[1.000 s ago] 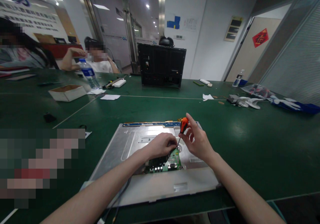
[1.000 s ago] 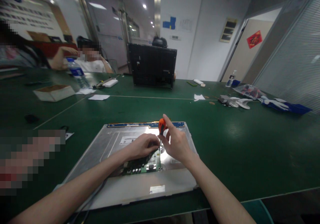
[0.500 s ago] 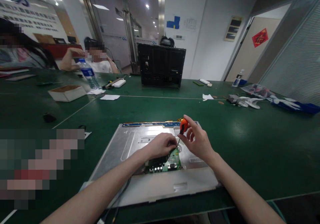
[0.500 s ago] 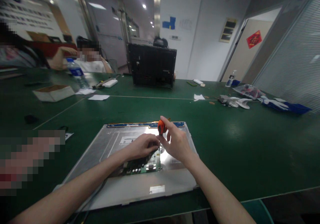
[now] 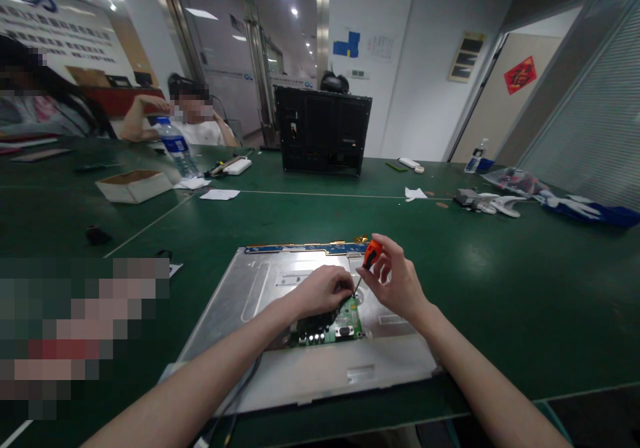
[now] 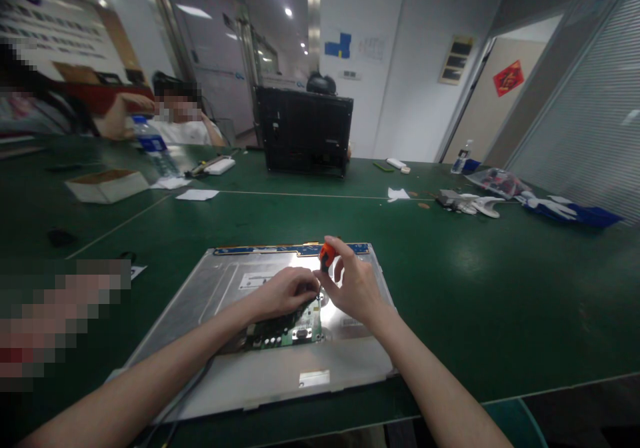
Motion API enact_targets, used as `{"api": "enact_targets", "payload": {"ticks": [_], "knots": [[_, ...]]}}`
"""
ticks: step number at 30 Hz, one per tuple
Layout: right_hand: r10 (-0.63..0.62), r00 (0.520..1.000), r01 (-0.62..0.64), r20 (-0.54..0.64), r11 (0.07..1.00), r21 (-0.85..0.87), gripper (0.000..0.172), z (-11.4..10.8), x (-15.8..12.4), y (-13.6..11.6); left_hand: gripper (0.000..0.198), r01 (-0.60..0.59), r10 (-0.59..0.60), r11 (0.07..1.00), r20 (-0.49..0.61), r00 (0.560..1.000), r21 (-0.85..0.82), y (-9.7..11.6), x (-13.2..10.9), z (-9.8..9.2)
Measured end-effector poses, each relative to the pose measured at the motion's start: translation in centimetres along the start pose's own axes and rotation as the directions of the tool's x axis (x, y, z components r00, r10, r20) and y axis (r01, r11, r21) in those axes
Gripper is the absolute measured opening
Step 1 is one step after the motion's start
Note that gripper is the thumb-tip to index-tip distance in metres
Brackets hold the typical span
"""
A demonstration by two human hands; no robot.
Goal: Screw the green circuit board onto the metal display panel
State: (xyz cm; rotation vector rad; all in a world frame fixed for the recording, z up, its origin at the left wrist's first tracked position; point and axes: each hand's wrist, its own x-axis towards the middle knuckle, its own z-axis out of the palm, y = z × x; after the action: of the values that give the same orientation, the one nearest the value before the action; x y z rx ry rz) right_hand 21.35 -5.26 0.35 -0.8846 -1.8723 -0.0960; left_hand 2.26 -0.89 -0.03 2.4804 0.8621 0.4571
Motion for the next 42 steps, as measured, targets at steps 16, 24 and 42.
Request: {"api": "enact_targets", "payload": {"ticks": [16,24,42], "knots": [[0.045,0.998,-0.047,0.047,0.998,0.046,0.072,-0.23,0.17,-0.56,0.011,0.0,0.0,1.0,-0.011,1.0,-0.002,-0.19,0.05,0.24],[0.056,0.998,-0.056,-0.003,0.998,0.003,0.058,-0.26,0.22,-0.53,0.012,-0.002,0.002,1.0,-0.008,1.0,-0.003,-0.16,-0.04,0.18],[0.043,0.999,-0.043,0.007,0.999,0.017,0.061,-0.35,0.15,-0.74,0.012,0.001,-0.001,1.0,-0.006,1.0,-0.003,-0.15,0.04,0.15]]}}
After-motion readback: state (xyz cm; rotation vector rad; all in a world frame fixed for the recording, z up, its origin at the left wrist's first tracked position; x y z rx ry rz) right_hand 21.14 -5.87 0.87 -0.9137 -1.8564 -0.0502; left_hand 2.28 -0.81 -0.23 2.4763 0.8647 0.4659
